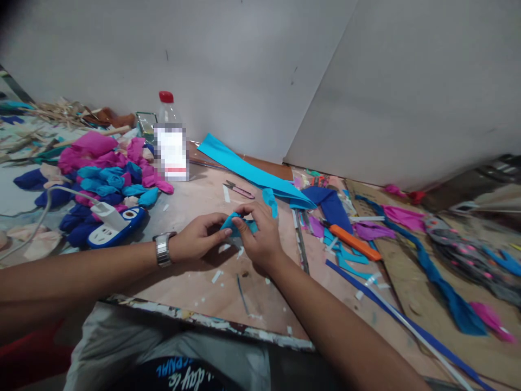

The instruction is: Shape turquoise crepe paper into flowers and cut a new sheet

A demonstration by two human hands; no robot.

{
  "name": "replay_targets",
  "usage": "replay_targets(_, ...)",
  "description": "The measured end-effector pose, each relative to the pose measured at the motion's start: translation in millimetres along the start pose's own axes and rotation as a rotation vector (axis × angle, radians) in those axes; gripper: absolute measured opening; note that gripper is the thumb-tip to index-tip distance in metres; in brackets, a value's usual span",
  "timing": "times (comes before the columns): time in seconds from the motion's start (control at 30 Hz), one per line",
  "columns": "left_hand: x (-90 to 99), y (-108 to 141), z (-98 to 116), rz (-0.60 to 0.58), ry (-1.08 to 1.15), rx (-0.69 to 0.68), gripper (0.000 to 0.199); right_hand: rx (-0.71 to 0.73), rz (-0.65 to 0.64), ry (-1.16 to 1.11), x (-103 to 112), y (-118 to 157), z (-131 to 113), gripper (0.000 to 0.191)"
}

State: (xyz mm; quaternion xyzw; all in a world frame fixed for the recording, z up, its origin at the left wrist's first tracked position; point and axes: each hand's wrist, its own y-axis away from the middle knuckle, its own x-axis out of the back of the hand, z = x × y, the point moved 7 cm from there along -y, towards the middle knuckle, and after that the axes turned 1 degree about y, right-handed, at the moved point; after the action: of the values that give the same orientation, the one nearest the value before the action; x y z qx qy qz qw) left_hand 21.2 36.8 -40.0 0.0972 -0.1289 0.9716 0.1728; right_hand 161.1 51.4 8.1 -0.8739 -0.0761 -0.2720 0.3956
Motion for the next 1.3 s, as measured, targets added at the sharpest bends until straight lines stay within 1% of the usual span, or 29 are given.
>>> replay_targets(0.13, -1.1, 1, 5, -0.029, -0.216, -0.056, 0.023, -0.011, 0.016, -0.002, 1, 0, 2, 0.012)
replay_targets(0.23, 1.0, 1, 8, -0.01, -0.262, -0.061, 0.019, -0.014, 0.015, 0.01, 1, 0, 2, 0.011)
replay_targets(0.37, 8.9, 3, 15, 0.104, -0.105, -0.116, 0.031, 0.019, -0.018, 0.015, -2, 0, -1, 0.009)
replay_targets(0.47, 13.4, 4, 17, 0.169, 0.008, -0.162, 0.029, 0.059, -0.038, 0.022, -4, 0, -4, 0.009)
replay_targets(0.53, 13.9, 2, 12, 0.171, 0.096, -0.137, 0.029, 0.081, -0.036, 0.024, -4, 0, -5, 0.009)
replay_targets(0.63, 12.0, -1, 1, 0.136, 0.219, -0.058, 0.031, 0.097, -0.046, 0.025, -4, -1, -6, 0.008)
replay_targets(0.73, 11.9, -2, -6, 0.126, 0.25, -0.013, 0.032, 0.109, -0.057, 0.025, -5, -2, -7, 0.008)
replay_targets(0.83, 12.6, -3, -7, 0.135, 0.265, -0.004, 0.033, 0.103, -0.053, 0.022, -5, -2, -8, 0.009)
replay_targets(1.0, 13.0, -3, -3, 0.143, 0.332, 0.01, 0.037, 0.052, -0.026, 0.017, -2, -1, -6, 0.018)
replay_targets(1.2, 15.4, -5, -2, 0.176, 0.368, 0.034, 0.039, 0.082, -0.016, 0.046, -1, 0, -8, 0.009)
replay_targets(1.3, 15.3, -5, -3, 0.165, 0.356, 0.037, 0.039, 0.092, -0.011, 0.054, 0, 0, -9, 0.009)
